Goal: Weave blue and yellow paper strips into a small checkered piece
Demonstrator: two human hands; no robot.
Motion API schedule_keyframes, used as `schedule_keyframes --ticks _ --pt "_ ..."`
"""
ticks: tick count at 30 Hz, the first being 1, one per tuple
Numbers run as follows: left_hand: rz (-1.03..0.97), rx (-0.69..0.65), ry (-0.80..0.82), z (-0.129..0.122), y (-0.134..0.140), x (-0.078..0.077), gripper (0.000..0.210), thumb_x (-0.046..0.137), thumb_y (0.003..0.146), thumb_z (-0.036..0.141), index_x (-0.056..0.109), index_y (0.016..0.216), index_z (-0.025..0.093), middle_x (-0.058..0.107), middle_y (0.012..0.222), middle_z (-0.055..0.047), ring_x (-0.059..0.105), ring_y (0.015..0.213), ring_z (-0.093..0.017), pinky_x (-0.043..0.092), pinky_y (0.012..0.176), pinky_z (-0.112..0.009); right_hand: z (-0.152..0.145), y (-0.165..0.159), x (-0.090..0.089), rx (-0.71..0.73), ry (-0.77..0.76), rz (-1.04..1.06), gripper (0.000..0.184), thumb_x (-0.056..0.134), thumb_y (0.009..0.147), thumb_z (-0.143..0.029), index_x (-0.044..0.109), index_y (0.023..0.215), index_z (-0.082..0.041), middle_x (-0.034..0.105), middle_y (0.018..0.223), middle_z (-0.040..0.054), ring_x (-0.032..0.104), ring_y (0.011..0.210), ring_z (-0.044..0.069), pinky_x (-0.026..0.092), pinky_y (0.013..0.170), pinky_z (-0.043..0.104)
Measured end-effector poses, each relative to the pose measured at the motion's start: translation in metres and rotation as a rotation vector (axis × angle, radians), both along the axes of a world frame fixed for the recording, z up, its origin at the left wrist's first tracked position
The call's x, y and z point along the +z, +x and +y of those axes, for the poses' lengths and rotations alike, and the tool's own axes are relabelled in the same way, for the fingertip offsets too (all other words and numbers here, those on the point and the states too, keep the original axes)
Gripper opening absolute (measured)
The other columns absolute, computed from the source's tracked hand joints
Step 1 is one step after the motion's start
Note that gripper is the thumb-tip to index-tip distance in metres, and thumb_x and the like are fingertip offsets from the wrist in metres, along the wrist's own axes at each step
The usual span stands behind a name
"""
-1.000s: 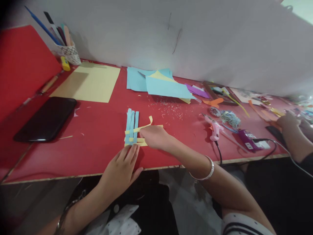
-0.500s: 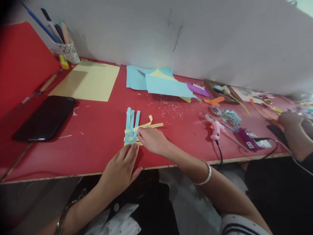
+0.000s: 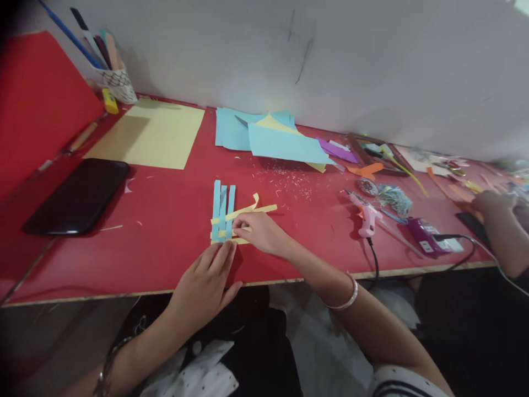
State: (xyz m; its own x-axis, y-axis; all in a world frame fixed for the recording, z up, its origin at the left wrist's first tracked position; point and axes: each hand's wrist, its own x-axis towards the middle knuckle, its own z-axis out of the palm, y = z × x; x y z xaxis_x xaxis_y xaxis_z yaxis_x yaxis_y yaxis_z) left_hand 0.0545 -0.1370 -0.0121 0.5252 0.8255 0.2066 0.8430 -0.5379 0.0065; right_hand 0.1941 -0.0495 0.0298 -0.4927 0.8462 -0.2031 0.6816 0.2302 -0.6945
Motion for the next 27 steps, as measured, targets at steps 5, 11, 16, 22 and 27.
schedule_keyframes --ticks 5,11,16,22,27 --pt "-0.008 -0.002 0.003 0.001 -0.001 0.0 0.049 0.041 0.083 0.04 0.053 0.115 0.005 0.054 0.116 -0.015 0.047 0.105 -0.026 0.043 0.088 -0.035 0.001 0.001 -0.001 -0.033 0.023 0.01 0.012 0.048 0.076 -0.02 0.057 0.068 -0.016 0.063 0.076 0.0023 0.057 0.071 0.012 0.04 0.063 0.023" --pt "-0.033 -0.009 0.023 0.0 -0.001 -0.001 0.05 0.043 0.082 0.041 0.053 0.114 0.004 0.055 0.114 -0.015 0.048 0.104 -0.026 0.043 0.088 -0.034 0.004 0.001 0.0 0.015 0.015 0.009 0.014 0.049 0.076 -0.018 0.058 0.066 -0.015 0.061 0.069 0.0006 0.055 0.066 0.01 0.039 0.06 0.021" --pt "-0.127 -0.038 0.034 0.002 -0.005 -0.002 0.048 0.04 0.084 0.04 0.051 0.115 0.005 0.055 0.112 -0.015 0.049 0.103 -0.026 0.043 0.087 -0.035 0.005 0.001 0.0 0.026 0.012 -0.01 0.014 0.049 0.076 -0.018 0.059 0.068 -0.015 0.061 0.07 0.0005 0.054 0.065 0.01 0.038 0.06 0.022" --pt "-0.358 0.176 0.027 0.014 -0.032 0.0 0.035 0.045 0.083 0.036 0.052 0.109 0.013 0.057 0.098 -0.011 0.053 0.09 -0.024 0.047 0.074 -0.035 -0.001 0.0 0.002 -0.013 0.012 -0.024 0.012 0.048 0.077 -0.02 0.058 0.071 -0.016 0.063 0.077 0.0022 0.056 0.071 0.012 0.038 0.064 0.023" --pt "-0.281 0.248 -0.029 0.024 -0.044 0.003 0.034 0.057 0.075 0.035 0.056 0.102 0.014 0.058 0.095 -0.01 0.053 0.086 -0.025 0.046 0.07 -0.036 -0.005 0.0 0.004 -0.007 0.028 -0.048 0.01 0.048 0.077 -0.021 0.057 0.074 -0.017 0.062 0.078 0.0012 0.054 0.068 0.011 0.036 0.061 0.023"
